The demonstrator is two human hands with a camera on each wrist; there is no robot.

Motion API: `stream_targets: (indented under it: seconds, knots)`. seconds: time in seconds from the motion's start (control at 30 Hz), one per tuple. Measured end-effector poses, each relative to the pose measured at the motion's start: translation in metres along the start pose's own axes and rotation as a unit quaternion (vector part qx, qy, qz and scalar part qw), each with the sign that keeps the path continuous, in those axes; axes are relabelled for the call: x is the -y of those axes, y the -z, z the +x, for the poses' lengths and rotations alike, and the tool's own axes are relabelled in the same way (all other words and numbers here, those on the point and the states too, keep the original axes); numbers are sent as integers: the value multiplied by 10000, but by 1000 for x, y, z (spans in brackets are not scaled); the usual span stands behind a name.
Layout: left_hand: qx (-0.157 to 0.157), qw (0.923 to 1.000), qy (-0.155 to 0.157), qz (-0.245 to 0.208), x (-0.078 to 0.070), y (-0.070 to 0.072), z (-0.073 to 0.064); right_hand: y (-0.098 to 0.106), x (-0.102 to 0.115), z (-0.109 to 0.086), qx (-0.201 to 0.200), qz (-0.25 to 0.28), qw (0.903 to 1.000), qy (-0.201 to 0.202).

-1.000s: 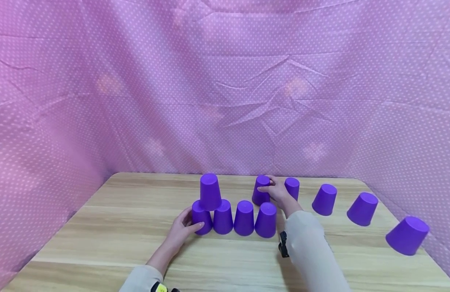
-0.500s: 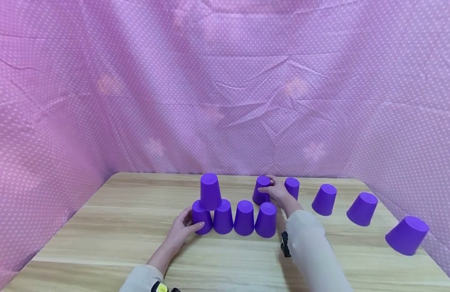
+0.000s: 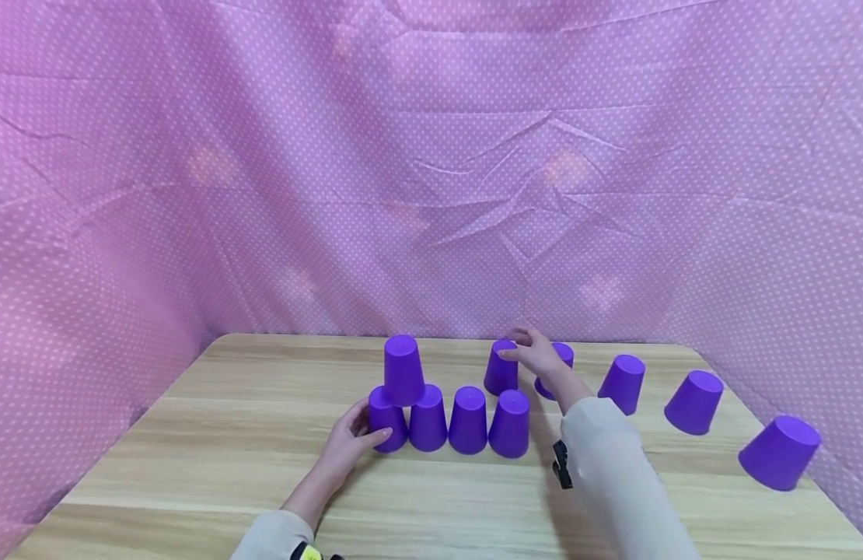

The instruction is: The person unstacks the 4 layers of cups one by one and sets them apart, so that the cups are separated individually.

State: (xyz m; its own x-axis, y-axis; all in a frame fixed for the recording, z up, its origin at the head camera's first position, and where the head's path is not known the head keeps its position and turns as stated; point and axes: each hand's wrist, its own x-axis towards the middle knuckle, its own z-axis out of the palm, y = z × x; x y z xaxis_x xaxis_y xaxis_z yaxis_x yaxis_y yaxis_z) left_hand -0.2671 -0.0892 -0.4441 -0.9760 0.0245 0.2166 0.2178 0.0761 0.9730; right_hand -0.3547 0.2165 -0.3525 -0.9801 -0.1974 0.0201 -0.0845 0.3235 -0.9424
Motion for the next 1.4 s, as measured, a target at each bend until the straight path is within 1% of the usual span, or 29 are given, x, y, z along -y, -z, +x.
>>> stream_targets:
  seconds: [0.33,0.53,0.67,0.97,1.17,1.27,1.4]
  knots:
    - [-36,10000,-8,8,1,0,1,12,22,-7,-55,-287,9990,336]
    - [-34,10000,-60,25,1,-1,0,14,34,-13,-23,-232,9980,593]
    - [-24,10000,-81,8,0,-1,0,9,41,-19,162,-72,9970,752]
    - [-64,9999,-71,95,2,1,2,-15,61,-31,664,314,9916,1067]
    - [-18,9999,-134,11,2,2,2,-37,68,-33,997,499,9860,1239]
    - [19,9999,-150,21,2,2,2,-50,69,-34,1171,490,9837,1270]
    - [38,10000,-61,1,3,1,1,-69,68,-36,1356,582,9826,1129]
